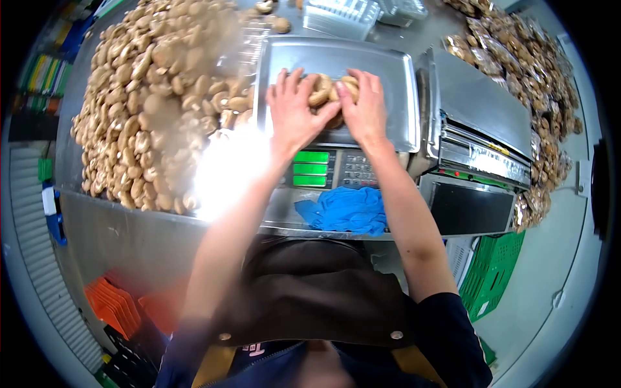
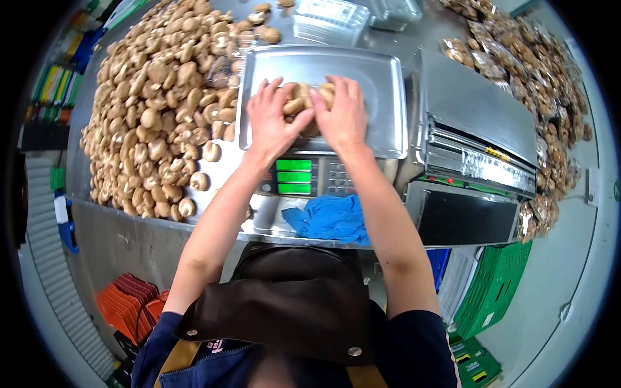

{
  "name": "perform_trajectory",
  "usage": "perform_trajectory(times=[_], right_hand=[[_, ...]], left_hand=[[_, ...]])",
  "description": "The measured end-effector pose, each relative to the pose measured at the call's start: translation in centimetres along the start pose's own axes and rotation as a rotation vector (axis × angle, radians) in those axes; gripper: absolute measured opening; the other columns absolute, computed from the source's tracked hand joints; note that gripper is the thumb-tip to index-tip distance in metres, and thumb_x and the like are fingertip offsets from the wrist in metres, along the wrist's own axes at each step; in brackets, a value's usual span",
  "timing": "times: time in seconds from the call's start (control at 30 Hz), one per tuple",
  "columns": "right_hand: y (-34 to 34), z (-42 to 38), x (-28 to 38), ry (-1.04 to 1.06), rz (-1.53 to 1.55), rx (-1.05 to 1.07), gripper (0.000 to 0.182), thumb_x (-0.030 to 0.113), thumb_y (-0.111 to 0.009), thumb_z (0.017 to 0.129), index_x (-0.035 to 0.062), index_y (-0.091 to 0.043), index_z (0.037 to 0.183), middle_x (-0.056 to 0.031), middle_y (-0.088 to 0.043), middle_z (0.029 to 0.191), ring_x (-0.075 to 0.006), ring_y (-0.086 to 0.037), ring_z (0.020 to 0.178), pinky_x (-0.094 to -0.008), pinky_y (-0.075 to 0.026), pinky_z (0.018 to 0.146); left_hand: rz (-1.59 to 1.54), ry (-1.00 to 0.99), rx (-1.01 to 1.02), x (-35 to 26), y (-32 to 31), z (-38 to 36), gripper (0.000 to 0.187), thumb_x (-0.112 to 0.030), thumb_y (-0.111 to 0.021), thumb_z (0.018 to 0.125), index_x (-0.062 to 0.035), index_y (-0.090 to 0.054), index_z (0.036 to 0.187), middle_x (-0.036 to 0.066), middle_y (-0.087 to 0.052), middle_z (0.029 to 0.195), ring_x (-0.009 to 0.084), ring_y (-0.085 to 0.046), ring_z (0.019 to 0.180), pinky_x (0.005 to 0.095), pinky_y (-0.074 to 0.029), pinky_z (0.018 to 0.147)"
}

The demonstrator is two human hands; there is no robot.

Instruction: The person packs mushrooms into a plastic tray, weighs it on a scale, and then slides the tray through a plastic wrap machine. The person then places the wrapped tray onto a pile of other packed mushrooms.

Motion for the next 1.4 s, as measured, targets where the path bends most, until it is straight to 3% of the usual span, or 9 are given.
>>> perform_trajectory(times=[0.13,0.3,0.47,0.57,0.63,0.73,1.03,1.27,1.4], right_hand=[[0.6,0.5,-0.5,0.029,0.086,0.052,0.057,0.044,-0.061,0.089,0.0009,-0.053,0.125,-0.0208,-0.051,0.126,-0.0357,-0.050,0.119,-0.0411,-0.040,0.102],[4.1,-1.5,0.6,0.055,0.206,-0.097,0.052,0.034,-0.061,0.090,0.0000,-0.051,0.128,-0.0187,-0.052,0.128,-0.0317,-0.050,0.120,-0.0401,-0.038,0.103],[4.4,-9.7,7.5,0.179,0.273,0.079,0.022,0.004,-0.063,0.084,0.0038,-0.063,0.106,-0.0116,-0.064,0.096,-0.0211,-0.063,0.085,-0.0329,-0.051,0.080],[-1.1,-15.3,10.2,0.224,0.303,0.683,0.039,0.005,-0.065,0.079,0.0085,-0.058,0.117,-0.0101,-0.059,0.108,-0.0237,-0.064,0.090,-0.0353,-0.052,0.074],[-5.3,-17.9,10.9,0.408,0.073,0.743,0.053,0.007,-0.067,0.076,0.0101,-0.051,0.126,-0.0103,-0.052,0.122,-0.0257,-0.060,0.103,-0.0363,-0.053,0.075],[-10.2,-19.9,9.5,0.434,-0.017,0.811,0.057,0.007,-0.068,0.074,0.0108,-0.048,0.127,-0.0114,-0.051,0.113,-0.0292,-0.057,0.104,-0.0386,-0.053,0.076],[-1.3,-14.3,9.8,0.196,0.393,0.451,0.048,0.007,-0.072,0.076,0.0042,-0.046,0.116,-0.0158,-0.056,0.110,-0.0350,-0.060,0.099,-0.0393,-0.050,0.084],[1.7,-5.0,11.2,0.540,-0.048,0.053,0.053,0.018,-0.075,0.075,0.0073,-0.051,0.121,-0.0134,-0.057,0.121,-0.0329,-0.051,0.117,-0.0434,-0.039,0.103],[-1.8,-2.8,9.8,0.553,-0.207,0.211,0.057,0.016,-0.075,0.072,0.0077,-0.053,0.124,-0.0124,-0.052,0.130,-0.0319,-0.042,0.129,-0.0483,-0.029,0.109]], left_hand=[[-0.268,0.030,0.020,0.7,2.8,-0.4,0.077,-0.050,-0.068,0.077,-0.0065,-0.045,0.136,0.024,-0.036,0.144,0.0406,-0.031,0.136,0.0488,-0.023,0.111],[-0.277,0.230,-0.125,8.9,12.4,-8.1,0.041,-0.018,-0.069,0.082,-0.0034,-0.060,0.119,0.013,-0.061,0.120,0.0242,-0.057,0.111,0.0366,-0.045,0.094],[-0.205,0.623,-0.036,15.6,18.5,-19.4,0.021,-0.008,-0.063,0.088,0.0000,-0.063,0.107,0.005,-0.069,0.085,0.0108,-0.063,0.078,0.0259,-0.051,0.072],[-0.048,0.467,0.103,15.2,17.2,-23.9,0.031,-0.012,-0.069,0.082,-0.0030,-0.062,0.111,0.008,-0.068,0.091,0.0141,-0.063,0.081,0.0281,-0.052,0.071],[-0.215,0.674,0.203,11.2,16.1,-23.7,0.049,-0.018,-0.075,0.076,-0.0045,-0.057,0.119,0.013,-0.063,0.107,0.0217,-0.063,0.094,0.0343,-0.052,0.076],[0.042,0.397,0.276,7.6,13.7,-22.9,0.072,-0.026,-0.081,0.065,-0.0067,-0.047,0.125,0.020,-0.044,0.127,0.0387,-0.052,0.111,0.0445,-0.047,0.090],[0.031,0.584,0.389,6.2,14.3,-20.4,0.084,-0.019,-0.084,0.063,0.0003,-0.038,0.131,0.022,-0.038,0.130,0.0405,-0.049,0.113,0.0441,-0.044,0.094],[-0.289,0.404,0.071,5.1,12.8,-12.7,0.053,-0.012,-0.073,0.077,0.0021,-0.050,0.122,0.017,-0.058,0.113,0.0302,-0.057,0.103,0.0381,-0.047,0.085],[-0.488,0.332,0.041,5.0,9.5,-6.6,0.043,-0.006,-0.067,0.079,0.0018,-0.055,0.119,0.013,-0.065,0.103,0.0191,-0.063,0.083,0.0306,-0.052,0.069]])
Point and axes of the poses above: each hand's wrist, its own z-axis towards the middle knuckle, its own y-axis out of the back of the hand, x = y × z, the point moved 1 cm from there along z, towards the middle knuckle
